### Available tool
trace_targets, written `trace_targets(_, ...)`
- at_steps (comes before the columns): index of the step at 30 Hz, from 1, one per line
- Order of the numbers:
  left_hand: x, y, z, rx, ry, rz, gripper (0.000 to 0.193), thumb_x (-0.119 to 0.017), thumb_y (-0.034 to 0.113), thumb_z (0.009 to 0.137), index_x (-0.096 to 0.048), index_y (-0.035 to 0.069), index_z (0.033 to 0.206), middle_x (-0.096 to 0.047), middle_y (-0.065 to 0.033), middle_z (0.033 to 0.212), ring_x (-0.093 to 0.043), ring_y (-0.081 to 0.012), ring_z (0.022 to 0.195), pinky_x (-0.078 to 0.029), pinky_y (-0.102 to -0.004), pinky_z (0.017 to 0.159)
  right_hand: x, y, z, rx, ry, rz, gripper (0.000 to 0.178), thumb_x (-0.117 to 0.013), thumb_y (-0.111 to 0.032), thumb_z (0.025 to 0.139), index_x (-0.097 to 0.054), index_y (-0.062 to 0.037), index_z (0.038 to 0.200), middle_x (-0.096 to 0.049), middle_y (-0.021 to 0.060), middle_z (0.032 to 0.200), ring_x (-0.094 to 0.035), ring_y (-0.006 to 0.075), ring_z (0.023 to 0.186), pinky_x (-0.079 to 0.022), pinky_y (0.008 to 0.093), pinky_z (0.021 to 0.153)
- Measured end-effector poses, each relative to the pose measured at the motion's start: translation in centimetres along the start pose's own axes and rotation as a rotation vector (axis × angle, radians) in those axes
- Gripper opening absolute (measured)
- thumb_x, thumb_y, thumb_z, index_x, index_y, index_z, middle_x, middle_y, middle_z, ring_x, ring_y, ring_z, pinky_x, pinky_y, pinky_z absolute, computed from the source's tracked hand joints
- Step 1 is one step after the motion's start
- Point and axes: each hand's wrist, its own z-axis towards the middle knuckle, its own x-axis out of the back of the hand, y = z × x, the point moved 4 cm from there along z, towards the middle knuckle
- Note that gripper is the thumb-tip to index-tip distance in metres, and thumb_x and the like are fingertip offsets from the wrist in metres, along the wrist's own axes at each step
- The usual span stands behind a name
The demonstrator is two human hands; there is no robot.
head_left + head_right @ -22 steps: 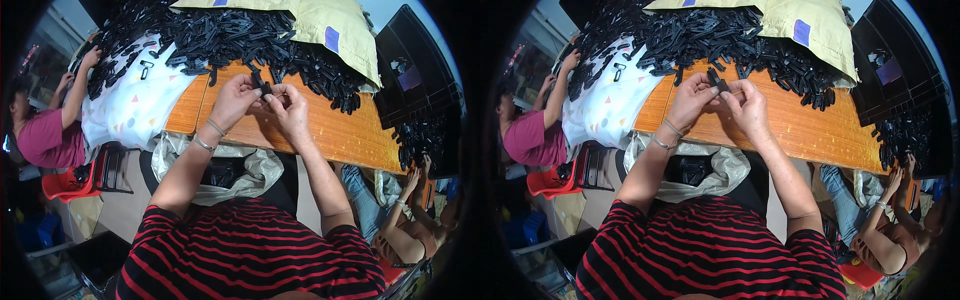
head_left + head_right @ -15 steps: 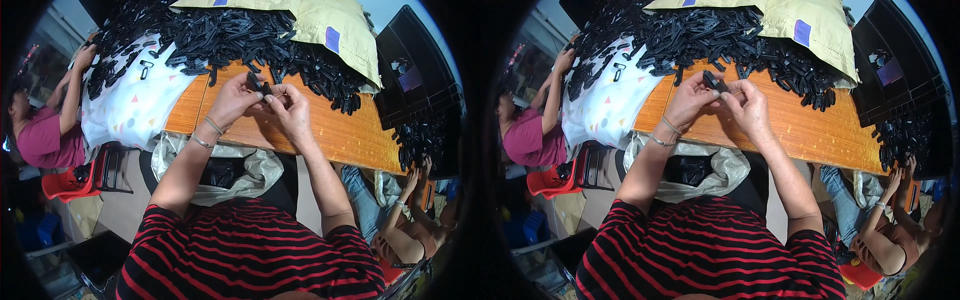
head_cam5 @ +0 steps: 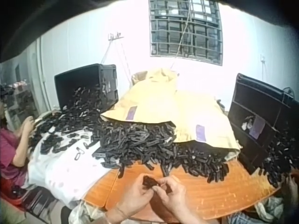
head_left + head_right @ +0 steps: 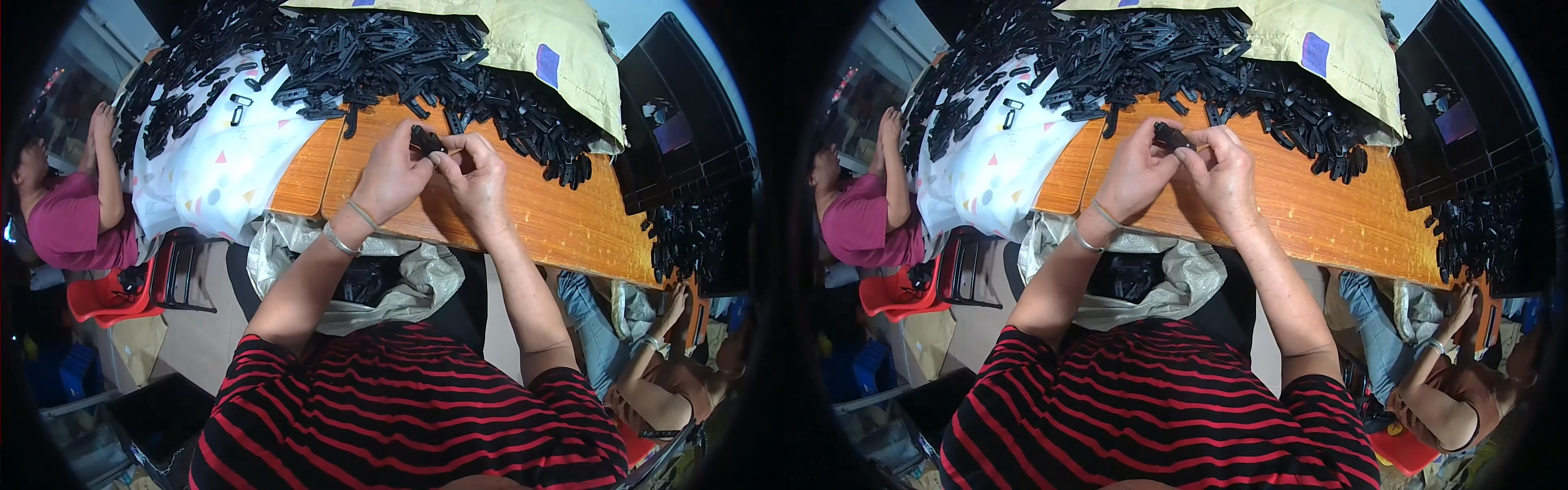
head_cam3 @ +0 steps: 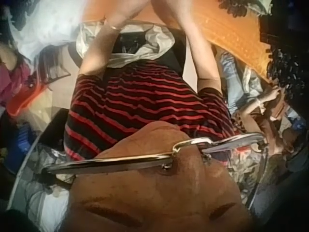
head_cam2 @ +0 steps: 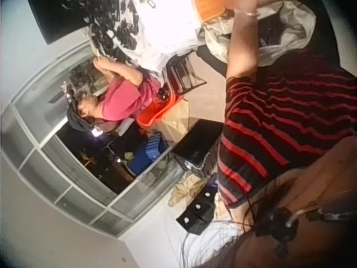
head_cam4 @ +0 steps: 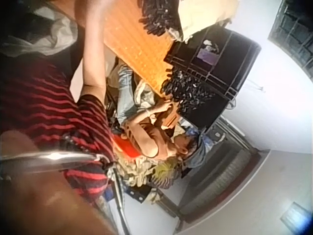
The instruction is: The recorder is manually assembling or inspecting small black plastic components and placing them into a collection bag.
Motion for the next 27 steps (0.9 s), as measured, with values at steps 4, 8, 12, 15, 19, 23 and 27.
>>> trace_targets(4,-0.4,0.7,-0.7,0.007,-0.068,-0.453,0.035,-0.063,0.002,0.087,-0.052,-0.002,0.120,-0.062,-0.0045,0.096,-0.061,-0.0094,0.087,-0.051,-0.0234,0.078,0.2,0.4,0.0,0.141,0.089,-0.005,0.018,-0.075,0.002,0.074,-0.063,-0.0015,0.088,-0.058,0.0067,0.080,-0.058,0.0123,0.058,-0.047,0.0262,0.053)
trace_targets(8,0.2,2.3,-1.0,-0.168,0.047,-0.201,0.029,-0.065,0.007,0.086,-0.055,-0.001,0.113,-0.066,-0.0125,0.084,-0.069,-0.0205,0.077,-0.054,-0.0304,0.069,0.3,-1.3,-0.4,0.197,0.131,0.010,0.027,-0.072,0.007,0.073,-0.061,-0.0016,0.097,-0.059,0.0077,0.087,-0.060,0.0120,0.061,-0.049,0.0253,0.054)
trace_targets(12,1.0,4.2,-2.1,-0.160,-0.012,0.028,0.027,-0.065,0.002,0.085,-0.058,-0.001,0.111,-0.067,-0.0098,0.091,-0.067,-0.0158,0.084,-0.053,-0.0258,0.072,0.7,-0.7,-0.7,-0.014,-0.022,0.137,0.035,-0.070,0.008,0.074,-0.059,-0.0009,0.106,-0.061,0.0082,0.088,-0.062,0.0100,0.064,-0.050,0.0234,0.055)
trace_targets(15,1.3,4.8,-2.4,-0.373,0.017,0.187,0.021,-0.066,0.004,0.085,-0.060,0.000,0.104,-0.068,-0.0114,0.087,-0.069,-0.0187,0.080,-0.053,-0.0282,0.068,-0.3,0.3,-1.2,-0.035,-0.115,0.256,0.035,-0.070,0.007,0.075,-0.059,-0.0008,0.107,-0.062,0.0076,0.086,-0.063,0.0093,0.064,-0.050,0.0239,0.055)
trace_targets(19,1.6,3.8,-3.5,-0.259,-0.020,0.204,0.017,-0.065,0.007,0.086,-0.060,0.001,0.101,-0.068,-0.0105,0.086,-0.068,-0.0189,0.078,-0.053,-0.0287,0.068,-1.7,0.6,-2.5,0.101,-0.086,0.215,0.030,-0.069,0.004,0.077,-0.059,-0.0011,0.106,-0.063,0.0099,0.083,-0.064,0.0150,0.063,-0.051,0.0279,0.055)
trace_targets(23,2.0,2.7,-4.5,-0.217,-0.048,0.164,0.017,-0.066,0.009,0.088,-0.060,0.001,0.101,-0.068,-0.0111,0.087,-0.067,-0.0179,0.075,-0.052,-0.0280,0.067,-2.3,0.3,-3.0,0.152,-0.101,0.088,0.032,-0.072,-0.007,0.079,-0.058,-0.0006,0.107,-0.062,0.0093,0.083,-0.065,0.0169,0.068,-0.051,0.0272,0.060)
trace_targets(27,2.8,2.9,-5.2,-0.086,-0.017,0.268,0.015,-0.066,0.010,0.088,-0.061,0.001,0.099,-0.067,-0.0103,0.083,-0.066,-0.0163,0.075,-0.051,-0.0274,0.066,-2.9,-1.5,-4.1,0.128,-0.158,0.066,0.033,-0.073,-0.008,0.076,-0.058,-0.0023,0.104,-0.061,0.0134,0.086,-0.064,0.0258,0.071,-0.051,0.0336,0.062)
